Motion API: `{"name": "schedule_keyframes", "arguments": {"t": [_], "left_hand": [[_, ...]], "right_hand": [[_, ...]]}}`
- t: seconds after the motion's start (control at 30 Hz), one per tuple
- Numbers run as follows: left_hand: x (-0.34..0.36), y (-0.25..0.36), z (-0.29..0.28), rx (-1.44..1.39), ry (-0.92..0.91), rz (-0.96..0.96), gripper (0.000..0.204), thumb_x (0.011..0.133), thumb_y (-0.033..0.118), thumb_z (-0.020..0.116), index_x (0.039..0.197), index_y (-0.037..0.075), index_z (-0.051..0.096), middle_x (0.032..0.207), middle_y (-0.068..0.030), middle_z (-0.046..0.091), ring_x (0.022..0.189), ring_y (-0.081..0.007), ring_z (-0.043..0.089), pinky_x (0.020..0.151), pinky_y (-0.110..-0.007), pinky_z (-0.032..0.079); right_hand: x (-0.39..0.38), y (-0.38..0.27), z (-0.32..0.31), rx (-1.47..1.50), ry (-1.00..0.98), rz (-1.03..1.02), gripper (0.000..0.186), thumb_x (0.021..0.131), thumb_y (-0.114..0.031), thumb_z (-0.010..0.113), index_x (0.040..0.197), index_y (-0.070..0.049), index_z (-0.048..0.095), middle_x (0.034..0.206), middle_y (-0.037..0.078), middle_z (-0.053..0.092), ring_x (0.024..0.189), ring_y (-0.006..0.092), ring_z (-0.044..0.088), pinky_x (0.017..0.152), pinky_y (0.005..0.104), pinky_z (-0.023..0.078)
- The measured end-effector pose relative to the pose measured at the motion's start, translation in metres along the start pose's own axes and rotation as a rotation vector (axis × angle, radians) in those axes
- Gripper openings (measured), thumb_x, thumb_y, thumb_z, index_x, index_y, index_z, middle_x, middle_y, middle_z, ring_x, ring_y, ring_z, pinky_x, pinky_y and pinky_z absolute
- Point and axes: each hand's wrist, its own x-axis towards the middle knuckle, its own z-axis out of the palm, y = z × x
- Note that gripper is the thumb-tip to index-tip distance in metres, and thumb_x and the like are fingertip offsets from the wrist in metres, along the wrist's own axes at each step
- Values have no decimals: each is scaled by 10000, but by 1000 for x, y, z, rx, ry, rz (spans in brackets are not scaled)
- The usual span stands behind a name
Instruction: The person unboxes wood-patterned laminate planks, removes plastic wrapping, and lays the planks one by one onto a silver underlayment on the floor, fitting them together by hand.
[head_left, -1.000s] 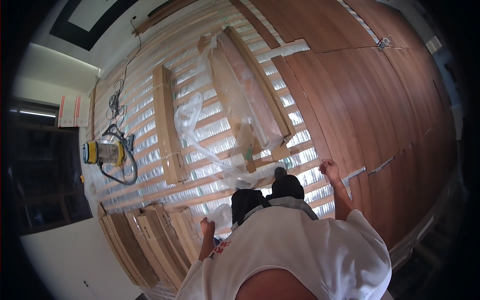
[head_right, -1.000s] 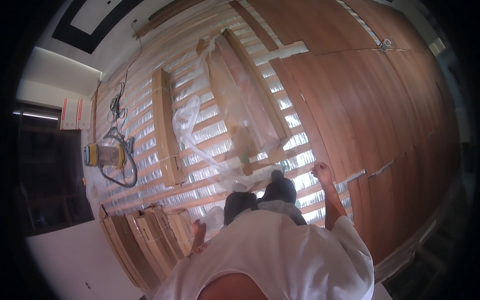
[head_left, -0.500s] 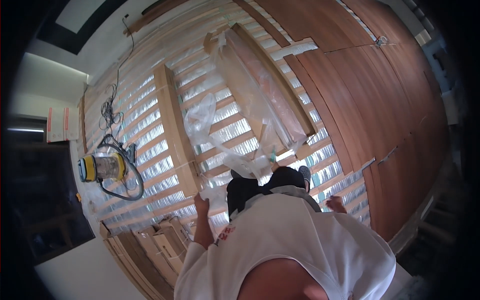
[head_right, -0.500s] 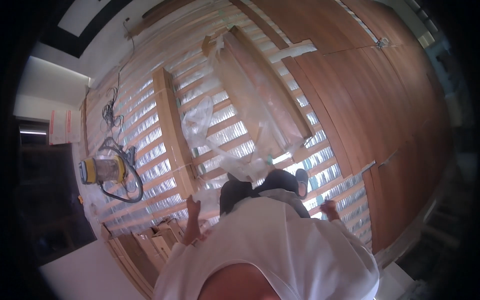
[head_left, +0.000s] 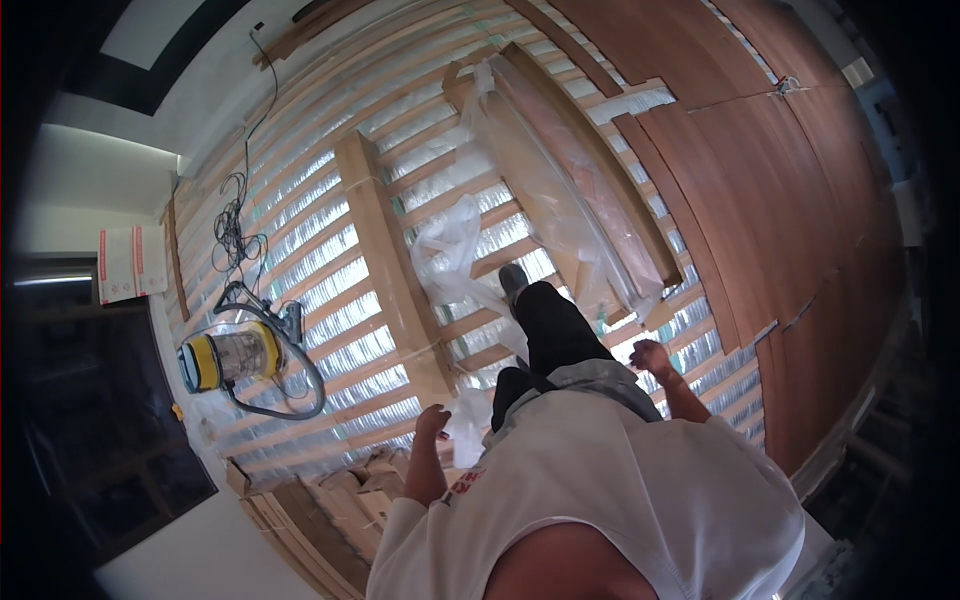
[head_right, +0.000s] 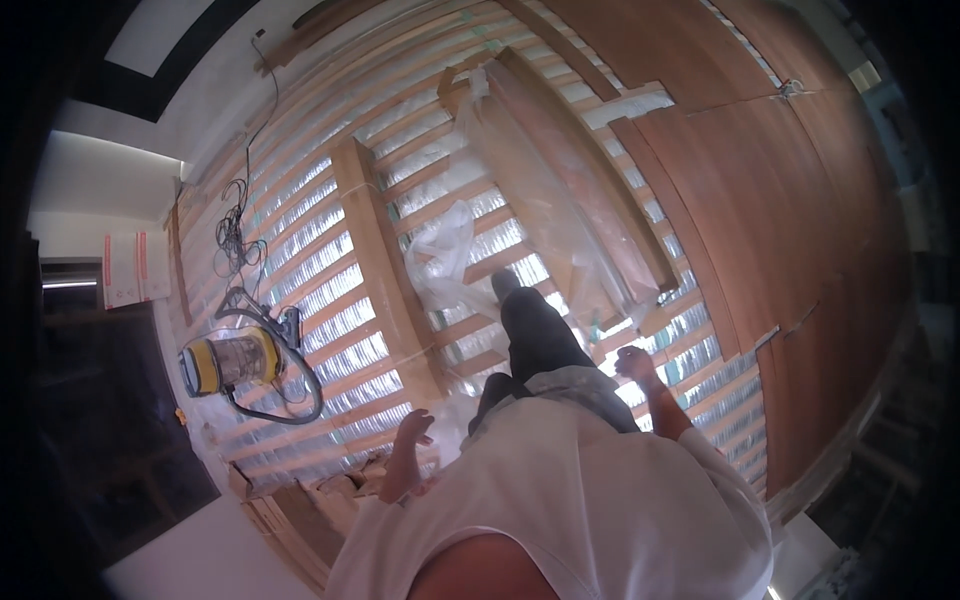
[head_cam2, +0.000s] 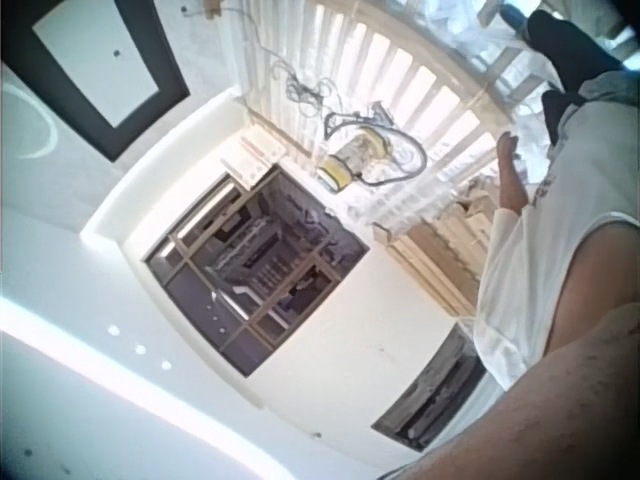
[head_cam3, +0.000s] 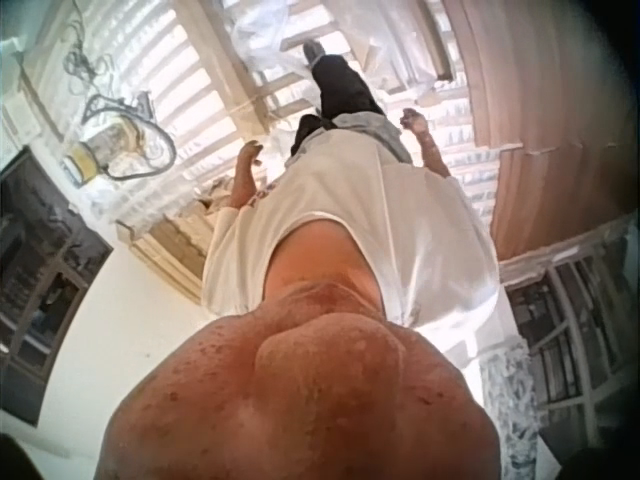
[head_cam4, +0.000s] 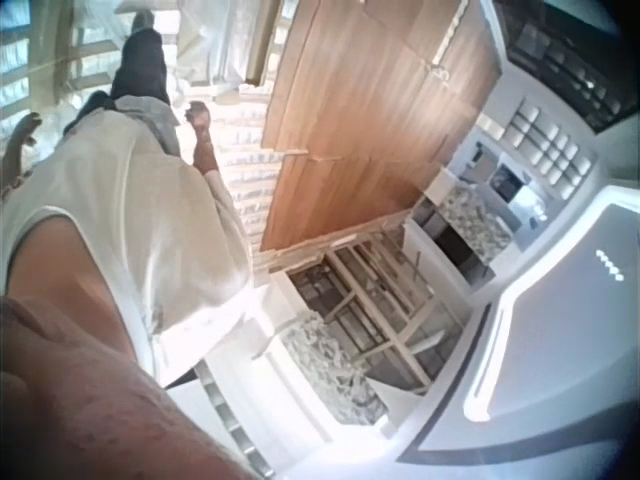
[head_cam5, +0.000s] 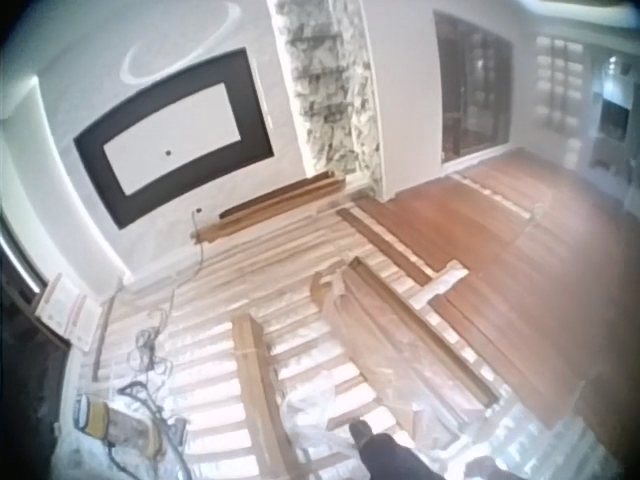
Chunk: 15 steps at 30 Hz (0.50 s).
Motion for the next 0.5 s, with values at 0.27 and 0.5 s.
{"name": "schedule_keyframes", "arguments": {"t": [0.27, 0.5], "left_hand": [[93, 67, -90, -446, 19, 195, 414, 876, 154, 515, 1254, -14, 504, 885, -144, 630, 681, -231, 658, 559, -349, 547], [120, 209, -260, 155, 167, 704, 315, 874, 218, 606, 1139, 49, 628, 1035, -202, 643, 925, -321, 639, 772, -356, 519]], "right_hand": [[199, 1, -67, -512, 220, 335, 237, 916, -252, 531, 932, -25, 597, 733, 111, 646, 563, 209, 629, 475, 320, 507], [387, -194, 120, -428, 92, 36, 247, 929, -244, 521, 970, -12, 593, 776, 101, 649, 658, 185, 636, 589, 319, 518]]}}
